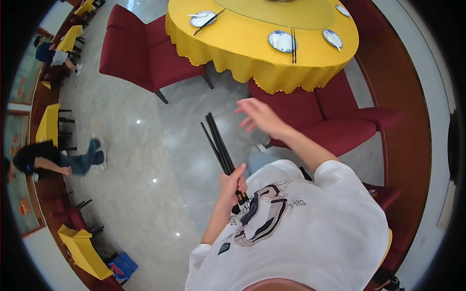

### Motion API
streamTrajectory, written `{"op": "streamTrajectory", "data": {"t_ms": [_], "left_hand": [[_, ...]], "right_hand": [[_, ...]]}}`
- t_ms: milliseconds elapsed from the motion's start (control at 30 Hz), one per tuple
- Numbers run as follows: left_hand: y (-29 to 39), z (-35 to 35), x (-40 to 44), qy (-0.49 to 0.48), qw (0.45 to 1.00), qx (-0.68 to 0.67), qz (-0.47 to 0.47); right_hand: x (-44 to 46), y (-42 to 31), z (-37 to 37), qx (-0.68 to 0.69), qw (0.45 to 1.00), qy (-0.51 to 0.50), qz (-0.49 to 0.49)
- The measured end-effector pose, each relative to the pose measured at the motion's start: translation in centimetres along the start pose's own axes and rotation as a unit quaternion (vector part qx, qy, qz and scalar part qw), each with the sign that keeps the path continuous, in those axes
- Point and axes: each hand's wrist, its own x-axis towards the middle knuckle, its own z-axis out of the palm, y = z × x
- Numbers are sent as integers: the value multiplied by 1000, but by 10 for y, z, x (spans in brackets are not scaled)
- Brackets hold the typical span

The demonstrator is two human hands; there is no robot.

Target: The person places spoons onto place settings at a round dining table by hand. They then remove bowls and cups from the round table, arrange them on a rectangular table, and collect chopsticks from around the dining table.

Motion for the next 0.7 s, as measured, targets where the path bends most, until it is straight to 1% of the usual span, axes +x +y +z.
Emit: {"op": "streamTrajectory", "data": {"t_ms": [67, 100, 133, 200, 233, 300, 333, 367, 433, 467, 500, 567, 600, 633, 700], "left_hand": [[25, -16, 13, 34, 999, 8, 4], [37, -23, 20, 52, 999, 9, 8], [48, -29, 28, 51, 999, 13, 6], [70, -38, 48, 114, 992, 47, 31], [81, -43, 62, 111, 992, 48, 29], [103, -51, 97, 184, 973, 116, 73], [119, -51, 117, 190, 968, 140, 89], [137, -47, 137, 187, 968, 143, 85], [182, -32, 186, 199, 927, 275, 160], [209, -23, 212, 211, 907, 330, 157], [232, -14, 244, 217, 904, 331, 162], [283, 7, 308, 242, 798, 497, 241], [313, 28, 333, 228, 775, 528, 263], [337, 45, 358, 210, 751, 561, 277], [379, 64, 420, 204, 688, 637, 281]], "right_hand": [[6, 10, -38, 0, 993, 96, 67], [10, 17, -57, -21, 987, 135, 79], [12, 21, -73, -62, 981, 169, 77], [27, 34, -113, -93, 961, 237, 108], [36, 36, -131, -132, 948, 263, 121], [62, 39, -168, -165, 921, 329, 131], [79, 41, -192, -219, 901, 363, 95], [98, 45, -217, -269, 876, 394, 60], [141, 37, -258, -355, 826, 438, 28], [169, 40, -286, -433, 784, 445, 13], [197, 51, -317, -453, 766, 456, 4], [247, 71, -369, -446, 760, 472, 3], [265, 68, -381, -441, 757, 481, 24], [274, 67, -376, -435, 766, 471, 36], [295, 45, -369, -406, 758, 509, 45]]}}
